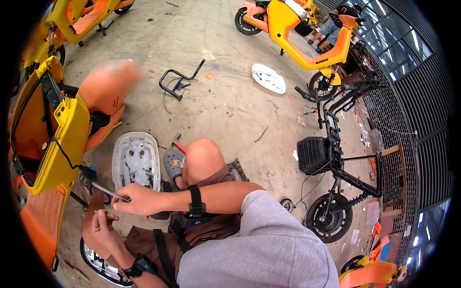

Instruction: The person disassembles a scooter control housing by removing screws with a screwdriver and then uses a power drill on the internal components.

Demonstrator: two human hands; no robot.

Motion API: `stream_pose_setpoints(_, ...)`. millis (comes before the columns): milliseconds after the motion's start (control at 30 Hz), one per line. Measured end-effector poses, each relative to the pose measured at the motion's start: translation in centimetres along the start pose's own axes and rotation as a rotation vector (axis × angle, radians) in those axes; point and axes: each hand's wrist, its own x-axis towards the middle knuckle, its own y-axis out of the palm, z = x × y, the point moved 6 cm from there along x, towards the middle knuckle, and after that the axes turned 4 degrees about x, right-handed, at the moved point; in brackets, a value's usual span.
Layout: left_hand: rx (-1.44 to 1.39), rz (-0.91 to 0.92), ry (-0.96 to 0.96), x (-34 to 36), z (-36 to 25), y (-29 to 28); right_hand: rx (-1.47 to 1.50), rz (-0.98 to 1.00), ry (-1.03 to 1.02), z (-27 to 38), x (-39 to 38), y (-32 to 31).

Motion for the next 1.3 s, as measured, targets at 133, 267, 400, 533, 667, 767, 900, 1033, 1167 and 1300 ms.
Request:
stream_pose_setpoints(133,-0.089,0.197,-0.044,-0.4,0.2,1.8,-0.021,-0.019,-0.153,1.0,0.2,0.2)
stream_pose_setpoints(267,-0.126,0.221,-0.134,-1.3,-0.7,3.7,0.054,0.052,-0.161,0.8,-0.2,0.8)
stream_pose_setpoints(400,-0.139,0.331,-0.119,-1.4,-0.4,3.6,0.057,0.045,-0.138,0.6,-0.5,0.6)
stream_pose_setpoints(533,-0.149,0.333,-0.149,-1.7,0.0,4.0,0.055,0.05,-0.134,0.9,-1.0,0.4)
stream_pose_setpoints(667,-0.092,0.321,-0.146,-1.9,-0.8,3.5,-0.123,0.051,-0.175,1.6,-0.4,0.6)
stream_pose_setpoints(767,-0.08,0.353,-0.138,-2.0,-0.6,3.9,-0.157,0.017,-0.118,1.6,-0.4,-0.1)
stream_pose_setpoints(900,-0.246,0.349,-0.221,-1.8,0.1,4.2,0.008,-0.233,-0.077,1.0,-0.1,-1.4)
stream_pose_setpoints(1033,-0.48,0.1,-0.496,-3.5,4.0,7.1,0.397,-0.397,-0.126,3.2,-0.6,-3.7)
stream_pose_setpoints(1167,-0.498,0.072,-0.754,-3.9,12.8,10.9,0.574,-0.508,-0.191,5.2,-0.9,-5.5)
stream_pose_setpoints(1300,0.107,0.104,-0.483,-1.2,16.4,12.3,0.587,-0.509,-0.184,6.2,-1.6,-5.9)
